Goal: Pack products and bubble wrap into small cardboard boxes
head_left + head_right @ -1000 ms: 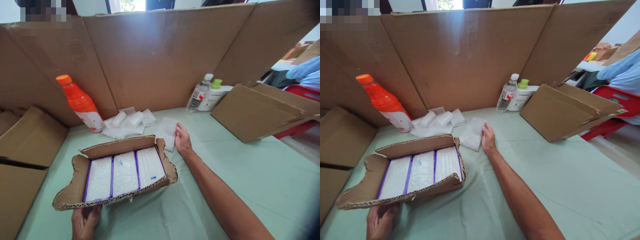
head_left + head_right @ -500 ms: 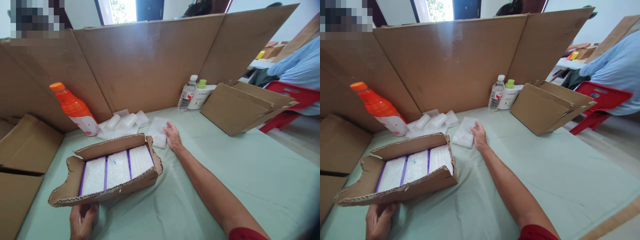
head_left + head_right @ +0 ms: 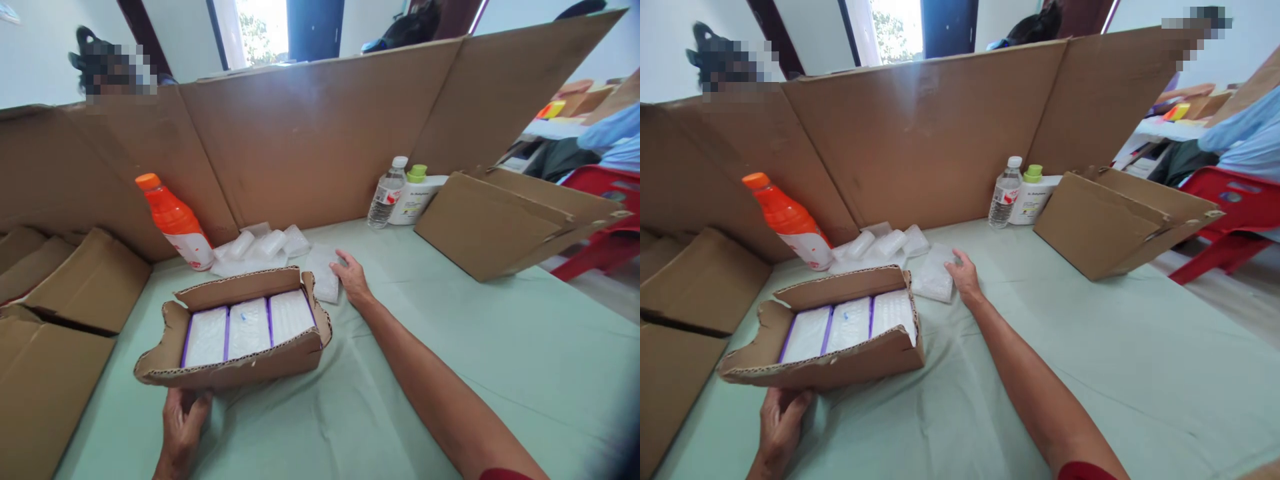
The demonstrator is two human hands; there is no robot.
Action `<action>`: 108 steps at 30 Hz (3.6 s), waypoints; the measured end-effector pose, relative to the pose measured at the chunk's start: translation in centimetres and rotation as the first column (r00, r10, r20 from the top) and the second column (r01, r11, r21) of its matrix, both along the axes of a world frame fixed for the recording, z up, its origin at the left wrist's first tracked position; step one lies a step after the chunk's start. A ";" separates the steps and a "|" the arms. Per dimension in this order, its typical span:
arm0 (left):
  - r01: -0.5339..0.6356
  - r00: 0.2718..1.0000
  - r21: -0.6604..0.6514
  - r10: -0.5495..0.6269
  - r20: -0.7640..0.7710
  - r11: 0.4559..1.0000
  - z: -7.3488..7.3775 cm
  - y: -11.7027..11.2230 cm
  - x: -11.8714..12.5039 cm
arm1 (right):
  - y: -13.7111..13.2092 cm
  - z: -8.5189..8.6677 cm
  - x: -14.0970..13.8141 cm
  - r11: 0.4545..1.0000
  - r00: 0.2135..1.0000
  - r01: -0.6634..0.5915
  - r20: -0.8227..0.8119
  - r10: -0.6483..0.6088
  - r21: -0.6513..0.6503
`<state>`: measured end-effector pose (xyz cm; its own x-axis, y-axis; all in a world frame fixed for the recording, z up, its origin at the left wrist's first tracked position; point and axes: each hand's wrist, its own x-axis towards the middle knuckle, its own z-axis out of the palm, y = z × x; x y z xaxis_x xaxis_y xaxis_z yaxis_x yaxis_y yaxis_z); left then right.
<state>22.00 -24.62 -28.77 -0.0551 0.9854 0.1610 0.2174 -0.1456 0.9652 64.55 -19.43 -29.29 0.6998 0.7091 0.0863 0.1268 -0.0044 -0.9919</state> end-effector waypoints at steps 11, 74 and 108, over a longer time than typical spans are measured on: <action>0.173 0.973 0.098 -0.155 -0.171 0.980 0.9 1.4 -0.6 | -8.1 7.3 -3.2 0.897 0.791 -0.356 0.426 0.438 -0.261; 0.421 0.896 0.209 -0.368 -0.249 0.883 2.4 -10.9 1.9 | -20.2 11.3 -15.6 0.690 0.411 -0.478 0.556 0.722 -0.543; 0.542 0.727 0.301 -0.258 -0.637 0.784 3.1 -11.1 -1.8 | -22.8 4.7 -11.1 0.998 0.994 0.069 -0.084 -0.069 -0.003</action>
